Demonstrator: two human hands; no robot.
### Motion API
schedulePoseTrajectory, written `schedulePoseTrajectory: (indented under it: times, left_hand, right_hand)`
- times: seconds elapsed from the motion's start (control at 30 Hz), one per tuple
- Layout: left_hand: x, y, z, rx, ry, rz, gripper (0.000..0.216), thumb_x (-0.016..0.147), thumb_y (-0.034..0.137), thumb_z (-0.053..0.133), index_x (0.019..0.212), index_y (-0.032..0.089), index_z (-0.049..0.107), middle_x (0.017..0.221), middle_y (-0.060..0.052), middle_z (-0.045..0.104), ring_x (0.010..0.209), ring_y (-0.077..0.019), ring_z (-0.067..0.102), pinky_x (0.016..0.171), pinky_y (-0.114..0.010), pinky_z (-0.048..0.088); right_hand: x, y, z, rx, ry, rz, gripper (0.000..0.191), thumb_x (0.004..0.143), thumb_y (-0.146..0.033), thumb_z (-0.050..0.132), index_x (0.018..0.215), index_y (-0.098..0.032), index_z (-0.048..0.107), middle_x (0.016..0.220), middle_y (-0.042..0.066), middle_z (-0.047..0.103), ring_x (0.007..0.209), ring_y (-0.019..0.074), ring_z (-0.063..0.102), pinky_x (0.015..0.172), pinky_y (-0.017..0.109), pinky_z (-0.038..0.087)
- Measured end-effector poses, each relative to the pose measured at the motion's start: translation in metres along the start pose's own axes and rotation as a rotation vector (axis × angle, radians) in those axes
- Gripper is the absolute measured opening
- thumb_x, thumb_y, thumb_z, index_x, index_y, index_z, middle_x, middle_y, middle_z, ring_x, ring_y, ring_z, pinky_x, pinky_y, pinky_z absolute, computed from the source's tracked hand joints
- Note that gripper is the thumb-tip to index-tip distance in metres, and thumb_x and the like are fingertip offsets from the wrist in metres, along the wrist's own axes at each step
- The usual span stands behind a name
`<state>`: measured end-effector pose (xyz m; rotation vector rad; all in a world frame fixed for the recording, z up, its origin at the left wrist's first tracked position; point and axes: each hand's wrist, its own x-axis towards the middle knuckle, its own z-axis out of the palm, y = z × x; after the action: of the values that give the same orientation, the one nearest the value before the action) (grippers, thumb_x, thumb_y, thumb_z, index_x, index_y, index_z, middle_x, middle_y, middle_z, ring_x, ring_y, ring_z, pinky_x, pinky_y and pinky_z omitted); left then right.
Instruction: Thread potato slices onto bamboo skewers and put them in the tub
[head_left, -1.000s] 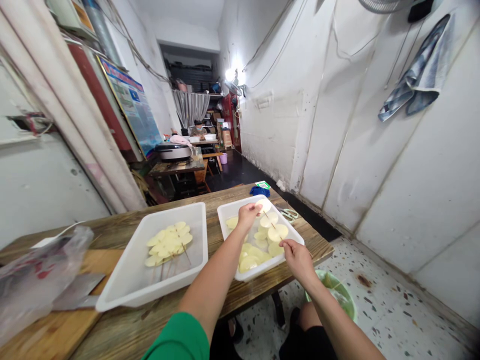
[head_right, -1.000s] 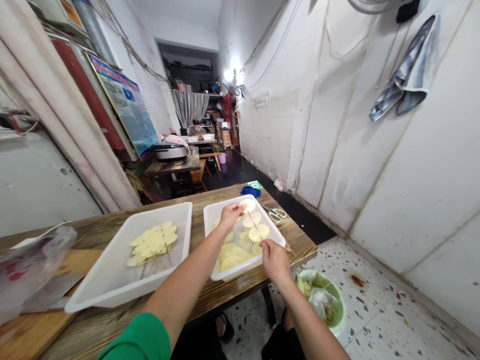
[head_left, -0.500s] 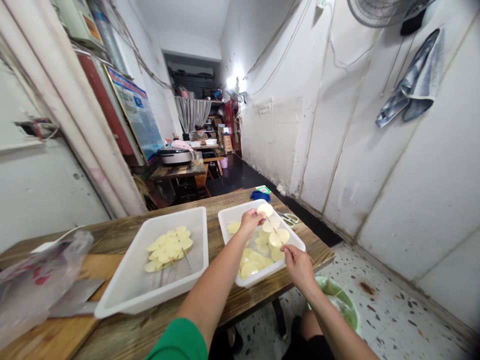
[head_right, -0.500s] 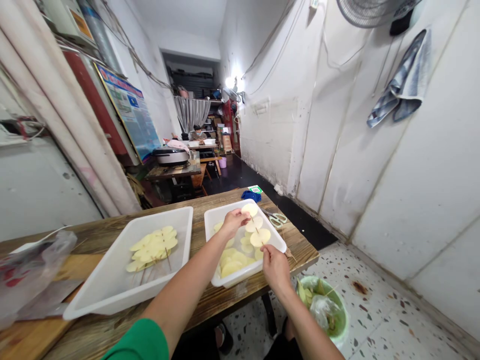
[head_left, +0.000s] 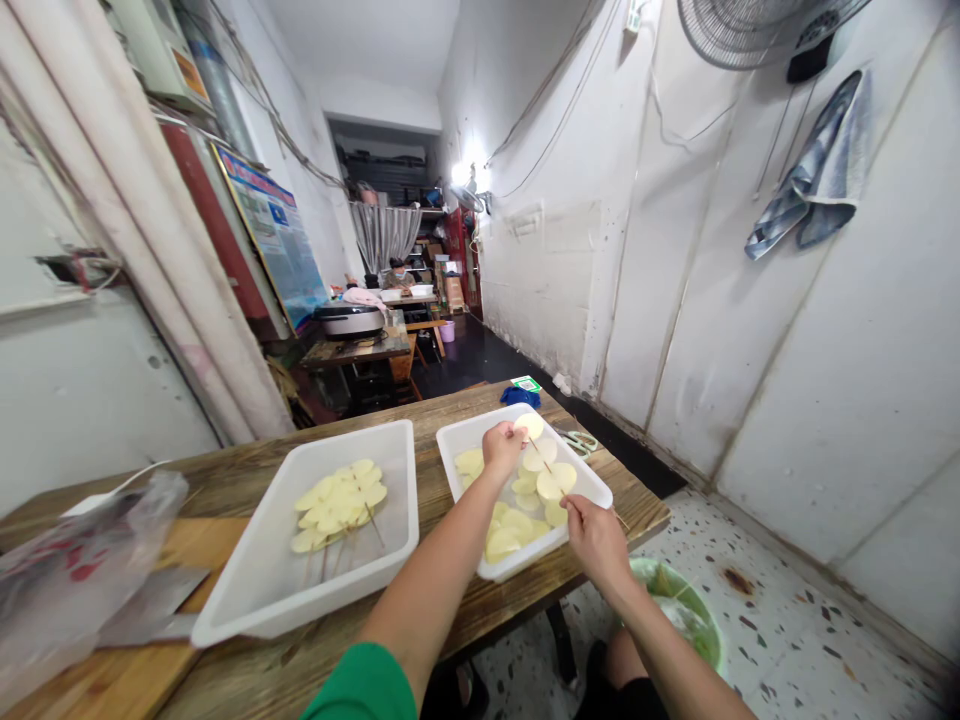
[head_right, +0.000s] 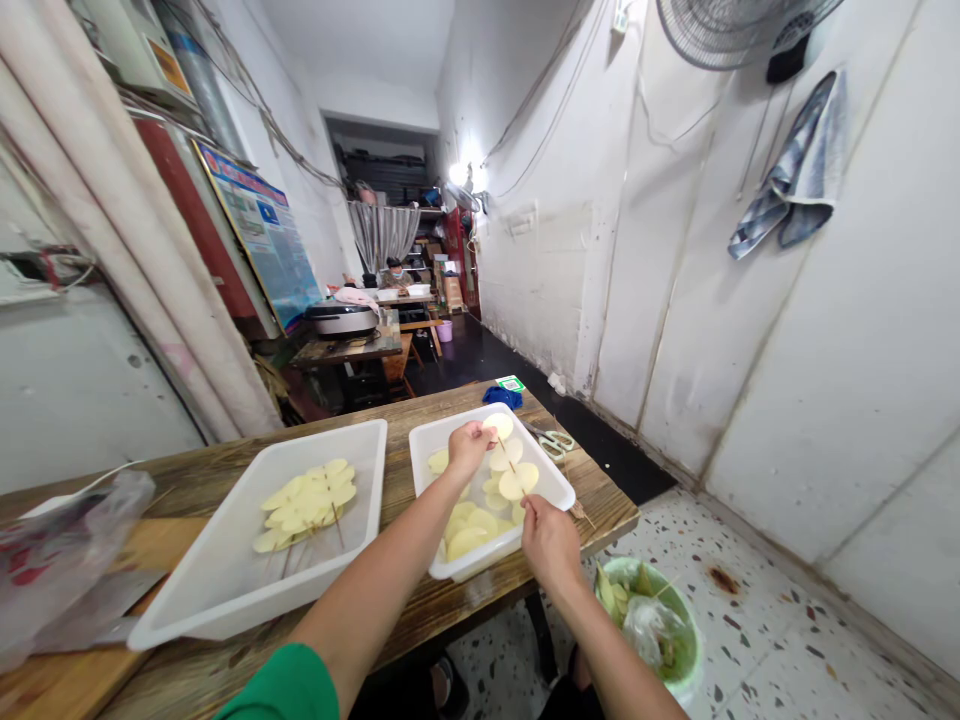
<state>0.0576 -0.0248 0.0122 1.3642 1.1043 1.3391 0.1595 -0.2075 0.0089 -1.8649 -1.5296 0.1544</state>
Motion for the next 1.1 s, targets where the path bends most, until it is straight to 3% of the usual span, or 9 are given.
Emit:
schedulePoseTrajectory:
  times: [0.1,0.23,0.37,0.63,0.77,0.97,1.1]
  left_hand:
    - [-0.009,0.009,-0.002,0.246,-0.014,0.195,0.02,0.068,0.022,0.064,0.051,0.019,0.053,0.052,0.0,0.051,0.061,-0.0151,0.051,0.061,-0.024,0.036]
    - [-0.016,0.019,-0.004,0.254,-0.018,0.27,0.019,0.07,0.024,0.062,0.054,0.02,0.053,0.057,-0.001,0.051,0.065,-0.0164,0.049,0.064,-0.024,0.034]
    - [-0.008,0.011,-0.004,0.151,0.051,0.137,0.021,0.068,0.027,0.063,0.053,0.02,0.051,0.054,0.0,0.051,0.063,-0.0157,0.052,0.061,-0.024,0.037]
    - [0.001,0.004,-0.003,-0.31,0.049,-0.218,0.027,0.068,0.038,0.066,0.075,0.013,0.059,0.06,-0.004,0.061,0.053,-0.0116,0.057,0.056,-0.024,0.045]
    - [0.001,0.009,-0.007,-0.345,0.078,-0.253,0.033,0.065,0.036,0.067,0.087,0.013,0.059,0.06,-0.004,0.062,0.048,-0.011,0.057,0.049,-0.022,0.043]
    - [0.003,0.009,-0.008,-0.344,0.067,-0.209,0.029,0.066,0.037,0.067,0.079,0.012,0.058,0.059,-0.002,0.059,0.044,-0.0067,0.051,0.044,-0.018,0.038]
    - [0.004,0.007,-0.006,-0.432,0.054,-0.308,0.02,0.071,0.028,0.066,0.073,0.011,0.056,0.056,-0.001,0.056,0.042,-0.0052,0.048,0.042,-0.017,0.036]
  right_hand:
    - [0.002,-0.001,0.0,0.082,-0.04,0.017,0.036,0.085,-0.024,0.036,0.089,-0.017,0.071,0.074,0.006,0.072,0.068,0.0187,0.065,0.062,0.024,0.043]
    - [0.004,0.0,0.001,0.163,-0.024,0.044,0.036,0.083,-0.025,0.036,0.086,-0.017,0.071,0.07,0.005,0.071,0.063,0.0184,0.063,0.061,0.025,0.043]
    - [0.003,-0.002,0.002,0.174,-0.019,0.062,0.037,0.083,-0.026,0.036,0.087,-0.017,0.071,0.071,0.005,0.071,0.063,0.0185,0.063,0.06,0.025,0.042]
    - [-0.006,-0.006,0.002,0.199,0.004,0.043,0.037,0.085,-0.027,0.036,0.091,-0.018,0.071,0.082,0.007,0.073,0.075,0.0203,0.066,0.067,0.026,0.044]
    - [-0.01,-0.002,0.006,0.212,0.04,0.011,0.039,0.086,-0.031,0.035,0.093,-0.018,0.071,0.081,0.007,0.073,0.072,0.021,0.066,0.066,0.027,0.045]
    - [-0.012,0.006,0.011,0.257,0.026,-0.017,0.04,0.088,-0.033,0.034,0.098,-0.018,0.07,0.084,0.007,0.073,0.075,0.0215,0.066,0.067,0.028,0.046]
    - [-0.013,0.008,0.011,0.269,0.019,-0.022,0.04,0.089,-0.033,0.034,0.1,-0.018,0.069,0.085,0.008,0.073,0.078,0.0221,0.066,0.07,0.028,0.046]
